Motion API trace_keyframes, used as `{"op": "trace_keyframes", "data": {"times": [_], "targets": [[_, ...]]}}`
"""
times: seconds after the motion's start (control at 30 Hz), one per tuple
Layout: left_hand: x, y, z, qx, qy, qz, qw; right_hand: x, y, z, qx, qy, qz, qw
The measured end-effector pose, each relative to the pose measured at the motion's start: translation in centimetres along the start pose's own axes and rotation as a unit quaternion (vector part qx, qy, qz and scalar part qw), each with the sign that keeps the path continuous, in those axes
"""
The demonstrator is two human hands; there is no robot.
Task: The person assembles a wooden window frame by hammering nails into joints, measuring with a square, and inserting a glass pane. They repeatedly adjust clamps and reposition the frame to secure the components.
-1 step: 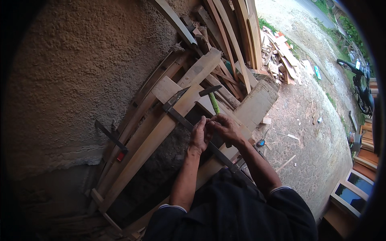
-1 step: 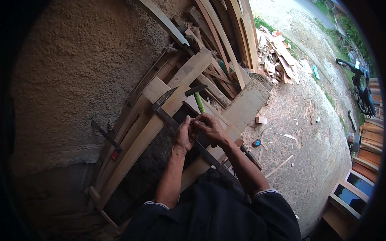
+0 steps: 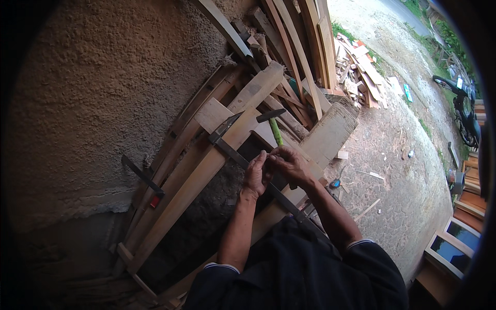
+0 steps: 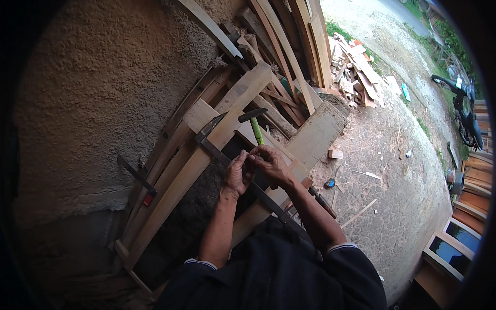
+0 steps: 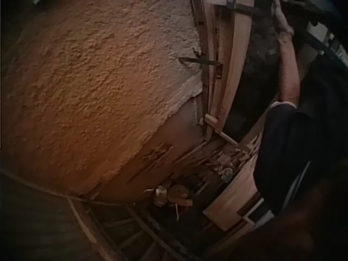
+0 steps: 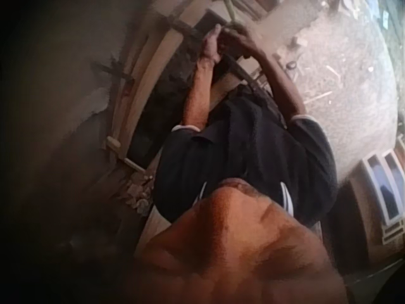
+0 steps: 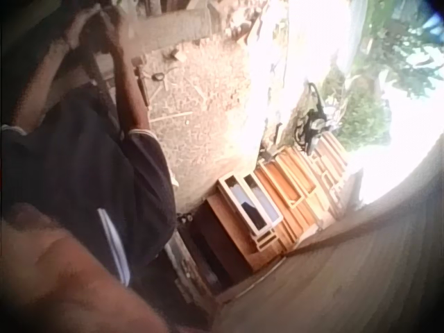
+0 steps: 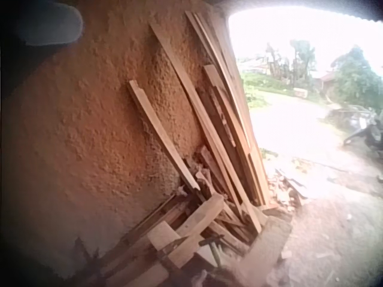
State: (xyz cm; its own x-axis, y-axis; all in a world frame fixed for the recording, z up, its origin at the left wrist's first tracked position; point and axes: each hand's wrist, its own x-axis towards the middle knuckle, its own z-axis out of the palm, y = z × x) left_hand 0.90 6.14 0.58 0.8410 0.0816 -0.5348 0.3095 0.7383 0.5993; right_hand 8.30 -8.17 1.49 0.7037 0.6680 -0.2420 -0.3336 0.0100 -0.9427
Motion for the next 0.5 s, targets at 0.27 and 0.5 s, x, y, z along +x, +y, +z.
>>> {"op": "trace_keyframes", "data": {"times": [0.27,0.5], "targets": [[-0.1,0.0,0.0,-0.007,-0.007,0.05,0.999,0.8,0.4,-0.5,-0.014,0.032,-0.042,0.998],[0.9,0.1,0.4,0.148,0.033,0.229,0.961,1.7,1.4,-0.2,-0.045,0.07,-0.099,0.992]]}}
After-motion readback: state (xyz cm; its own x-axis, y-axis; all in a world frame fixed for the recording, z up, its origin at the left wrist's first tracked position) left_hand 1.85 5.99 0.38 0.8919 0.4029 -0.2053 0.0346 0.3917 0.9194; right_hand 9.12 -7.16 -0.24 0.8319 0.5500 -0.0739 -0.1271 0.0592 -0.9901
